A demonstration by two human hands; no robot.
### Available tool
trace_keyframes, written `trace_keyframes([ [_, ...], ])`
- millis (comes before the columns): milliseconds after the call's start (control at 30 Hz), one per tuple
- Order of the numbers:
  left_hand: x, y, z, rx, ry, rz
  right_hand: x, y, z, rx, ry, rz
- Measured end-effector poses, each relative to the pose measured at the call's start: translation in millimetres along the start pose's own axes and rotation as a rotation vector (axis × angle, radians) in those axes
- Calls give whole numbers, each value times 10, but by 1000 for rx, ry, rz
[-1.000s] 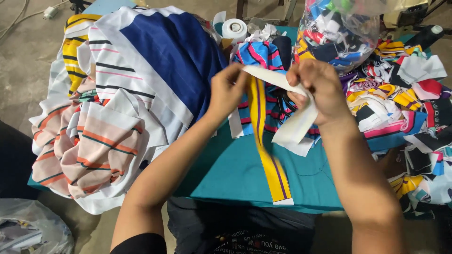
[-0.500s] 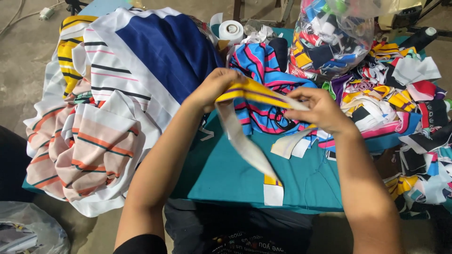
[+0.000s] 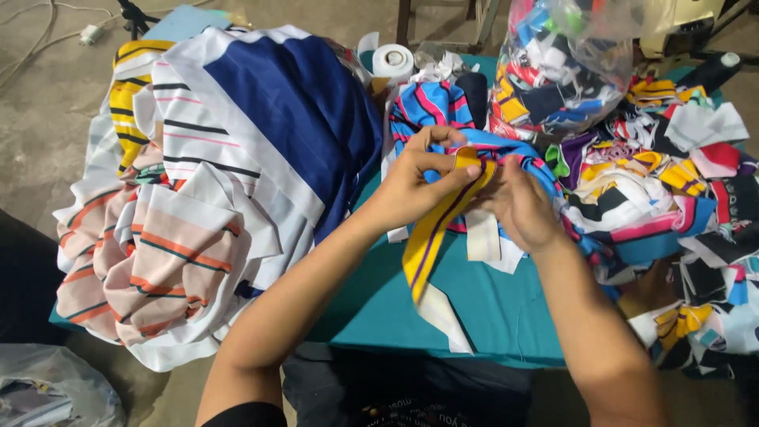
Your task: The person is sorting through fabric scraps on a table, specifically picking out yellow and white strips, folding them, and stacking them neatly.
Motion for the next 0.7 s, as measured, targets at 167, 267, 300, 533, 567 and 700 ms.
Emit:
trace_keyframes([
  [167, 28, -27, -282, 25, 1, 17, 22, 110, 71, -200, -127, 5],
  [267, 69, 0, 36, -21, 125, 9, 172, 278, 260, -253, -133, -8],
  [300, 63, -16, 200, -78, 226, -7, 186, 297, 294, -276, -127, -8],
  [533, -137, -166, -238, 58, 212, -67, 289, 267, 356, -293, -64, -32],
  [567, -138, -171, -330, 82, 189, -51, 320, 232, 382, -302, -64, -25],
  [700, -119, -155, -494, 182, 23, 0, 308, 73, 25, -217, -140, 45],
])
Point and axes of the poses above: each hand's wrist, its own y-axis away from the middle knuckle, its own x-axis out of the palm, z = x × y, the point moved 8 cm from there along -y, towards the middle knuckle, and after that the axes turned 9 degrees about -z, right-handed, at the moved point
